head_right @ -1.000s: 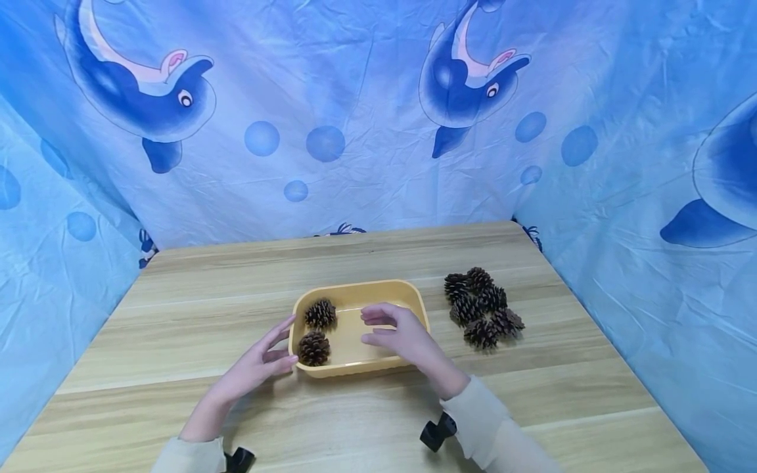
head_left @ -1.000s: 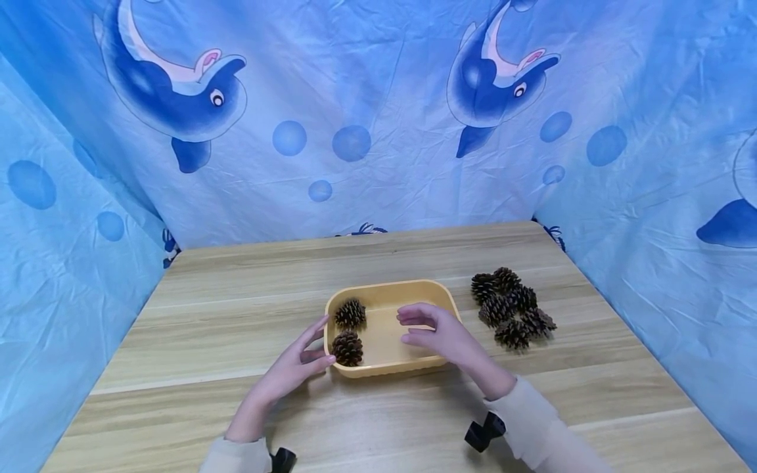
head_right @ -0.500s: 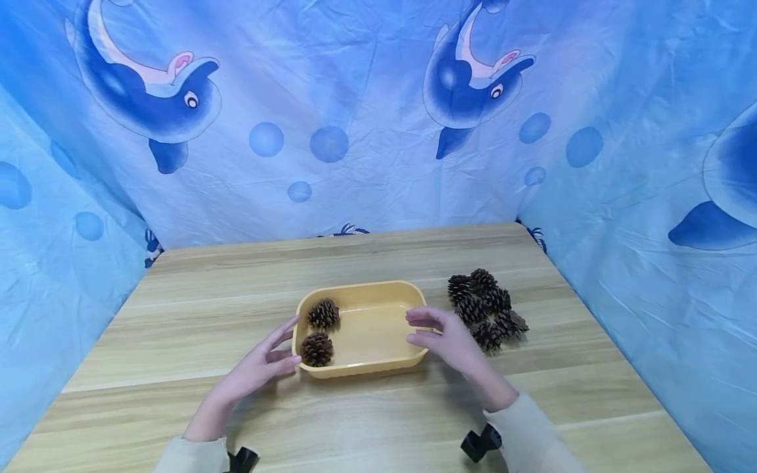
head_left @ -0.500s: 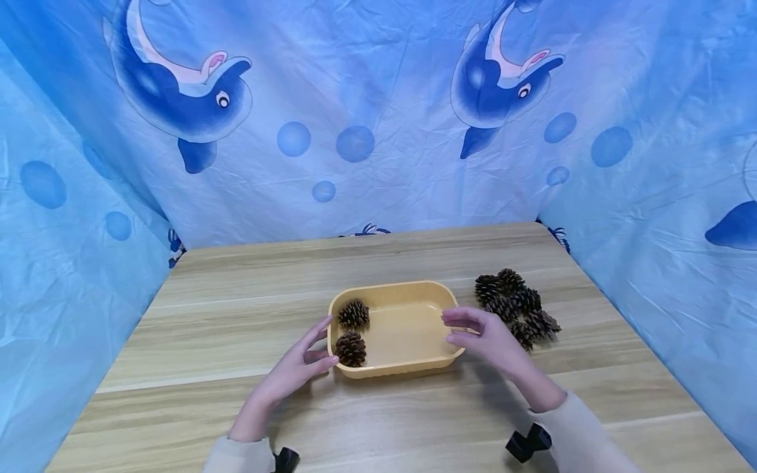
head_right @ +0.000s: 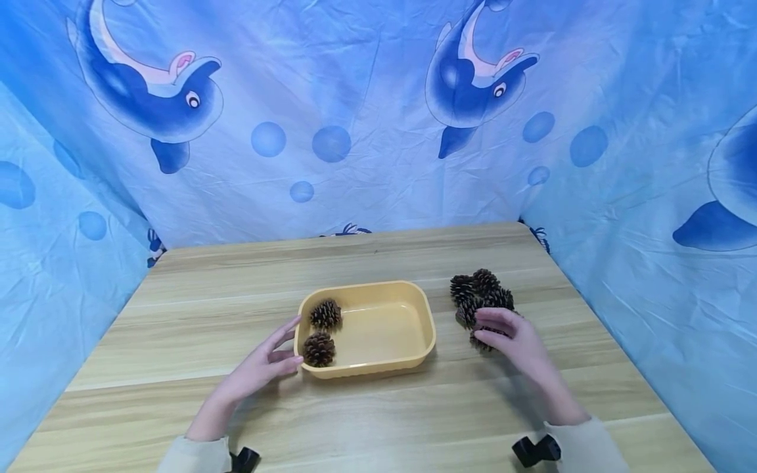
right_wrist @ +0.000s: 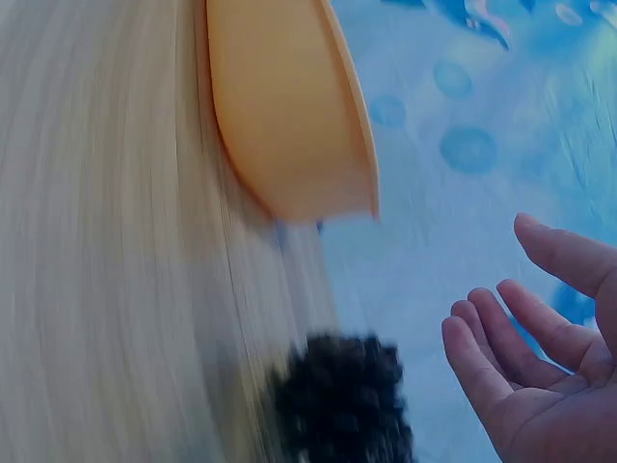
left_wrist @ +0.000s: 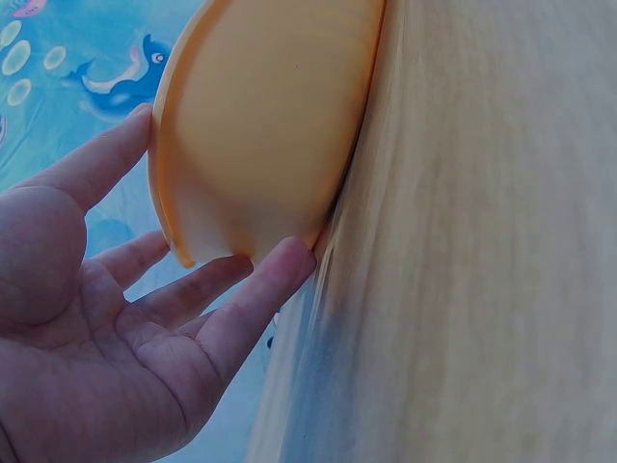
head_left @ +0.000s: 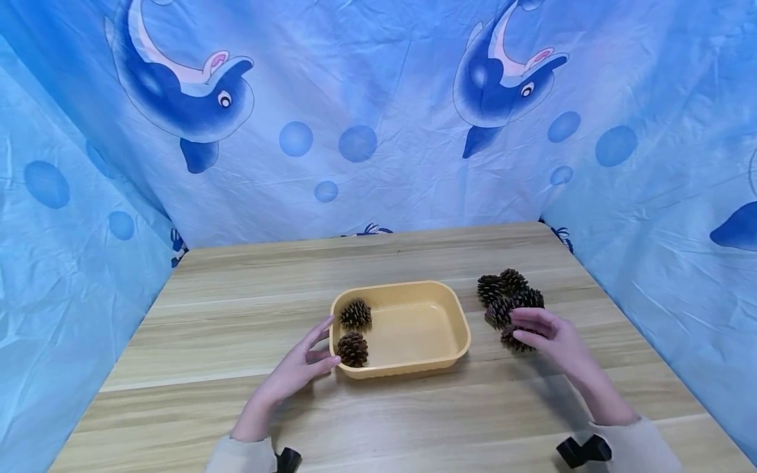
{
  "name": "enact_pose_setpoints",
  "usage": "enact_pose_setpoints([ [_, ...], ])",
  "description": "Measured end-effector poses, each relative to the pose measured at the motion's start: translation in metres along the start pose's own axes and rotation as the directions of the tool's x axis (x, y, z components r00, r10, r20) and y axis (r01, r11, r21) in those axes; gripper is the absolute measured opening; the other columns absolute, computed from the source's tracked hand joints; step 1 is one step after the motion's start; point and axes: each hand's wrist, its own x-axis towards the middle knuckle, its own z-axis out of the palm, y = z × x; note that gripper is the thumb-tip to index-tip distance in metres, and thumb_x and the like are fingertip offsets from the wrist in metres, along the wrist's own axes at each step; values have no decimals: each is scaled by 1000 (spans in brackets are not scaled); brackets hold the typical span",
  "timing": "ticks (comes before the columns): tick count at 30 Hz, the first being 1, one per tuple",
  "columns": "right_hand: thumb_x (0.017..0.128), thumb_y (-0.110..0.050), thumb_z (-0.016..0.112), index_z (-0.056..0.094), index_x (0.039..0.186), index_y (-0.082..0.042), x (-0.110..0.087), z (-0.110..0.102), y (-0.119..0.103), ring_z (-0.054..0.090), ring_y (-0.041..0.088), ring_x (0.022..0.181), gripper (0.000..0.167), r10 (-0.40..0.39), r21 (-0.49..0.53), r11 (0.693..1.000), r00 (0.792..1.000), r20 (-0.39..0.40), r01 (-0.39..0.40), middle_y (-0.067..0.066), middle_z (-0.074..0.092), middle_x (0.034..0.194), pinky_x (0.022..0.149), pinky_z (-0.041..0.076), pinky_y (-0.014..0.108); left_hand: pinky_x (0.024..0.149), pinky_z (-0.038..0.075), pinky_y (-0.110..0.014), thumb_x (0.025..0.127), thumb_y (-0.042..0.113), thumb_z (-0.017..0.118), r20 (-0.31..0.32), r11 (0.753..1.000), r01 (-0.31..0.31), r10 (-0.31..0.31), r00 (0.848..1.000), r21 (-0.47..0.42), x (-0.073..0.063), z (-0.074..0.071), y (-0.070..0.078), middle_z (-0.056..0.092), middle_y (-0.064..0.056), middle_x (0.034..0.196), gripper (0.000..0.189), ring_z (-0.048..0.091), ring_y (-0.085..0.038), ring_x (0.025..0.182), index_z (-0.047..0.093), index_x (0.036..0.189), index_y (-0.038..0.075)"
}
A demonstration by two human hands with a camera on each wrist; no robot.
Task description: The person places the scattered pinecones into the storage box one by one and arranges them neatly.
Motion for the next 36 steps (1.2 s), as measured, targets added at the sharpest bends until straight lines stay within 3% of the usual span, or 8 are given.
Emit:
enact_pose_setpoints([
  [5, 91, -4, 64, 57, 127, -1, -9, -28, 17, 60, -13, 100, 37, -13, -5, 1000, 998, -66, 12, -31, 62, 108, 82, 48, 3, 92, 57, -35, 89, 18, 68, -1, 1000, -2, 2, 1000, -6, -1, 0, 1, 22, -35, 152, 85, 51, -49, 123, 15, 156, 14],
  [11, 94, -22, 64, 48, 135, 2, -22, -53, 38, 52, -23, 95, 51, 135, -119, 981, 981, -140, -152, -39, 54, 108, 80, 43, -2, 93, 57, -38, 90, 19, 67, -1, 1000, -5, 5, 1000, 0, -3, 1, 2, 21, -35, 153, 84, 50, -51, 124, 15, 156, 14],
  [13, 94, -29, 64, 44, 137, 4, -25, -58, 44, 50, -24, 93, 58, 190, -152, 965, 971, -143, -212, -30, 59, 114, 79, 42, -1, 93, 57, -39, 90, 19, 67, 0, 1000, -6, 6, 1000, 0, -3, 1, 2, 21, -35, 153, 84, 50, -51, 124, 15, 156, 14],
  [15, 94, -35, 62, 41, 140, 4, -27, -60, 48, 48, -26, 93, 63, 233, -181, 950, 964, -126, -254, -13, 63, 125, 78, 42, -1, 93, 57, -39, 90, 19, 67, 1, 1000, -7, 7, 1000, -3, -3, 0, 3, 21, -35, 153, 84, 50, -51, 124, 15, 156, 14],
  [18, 95, -38, 60, 38, 143, 3, -28, -61, 53, 47, -26, 92, 67, 278, -194, 935, 953, -117, -297, 14, 55, 137, 78, 43, 0, 92, 57, -39, 90, 19, 67, 4, 1000, -7, 7, 1000, -7, -3, 0, 3, 20, -35, 153, 84, 49, -51, 125, 15, 156, 14],
  [20, 95, -39, 60, 37, 143, 3, -27, -60, 55, 46, -27, 91, 68, 284, -205, 931, 952, -117, -303, 22, 50, 140, 77, 43, -1, 92, 57, -39, 90, 19, 67, 6, 1000, -7, 7, 1000, -11, -3, 1, 3, 20, -35, 153, 84, 49, -52, 125, 15, 156, 14],
  [24, 95, -37, 60, 38, 142, 4, -24, -58, 58, 43, -29, 89, 67, 257, -239, 930, 959, -121, -280, 30, 44, 141, 76, 42, -1, 91, 57, -38, 90, 18, 67, 5, 1000, -5, 5, 1000, -13, -2, 1, 2, 20, -35, 153, 84, 49, -51, 125, 15, 156, 14],
  [36, 95, -34, 61, 42, 138, 9, -10, -57, 62, 40, -29, 85, 64, 228, -306, 919, 969, -99, -248, 34, 49, 135, 75, 42, 1, 90, 58, -37, 90, 18, 67, 7, 1000, -8, 8, 1000, -13, -2, 0, 2, 21, -34, 153, 84, 50, -51, 124, 15, 156, 15],
])
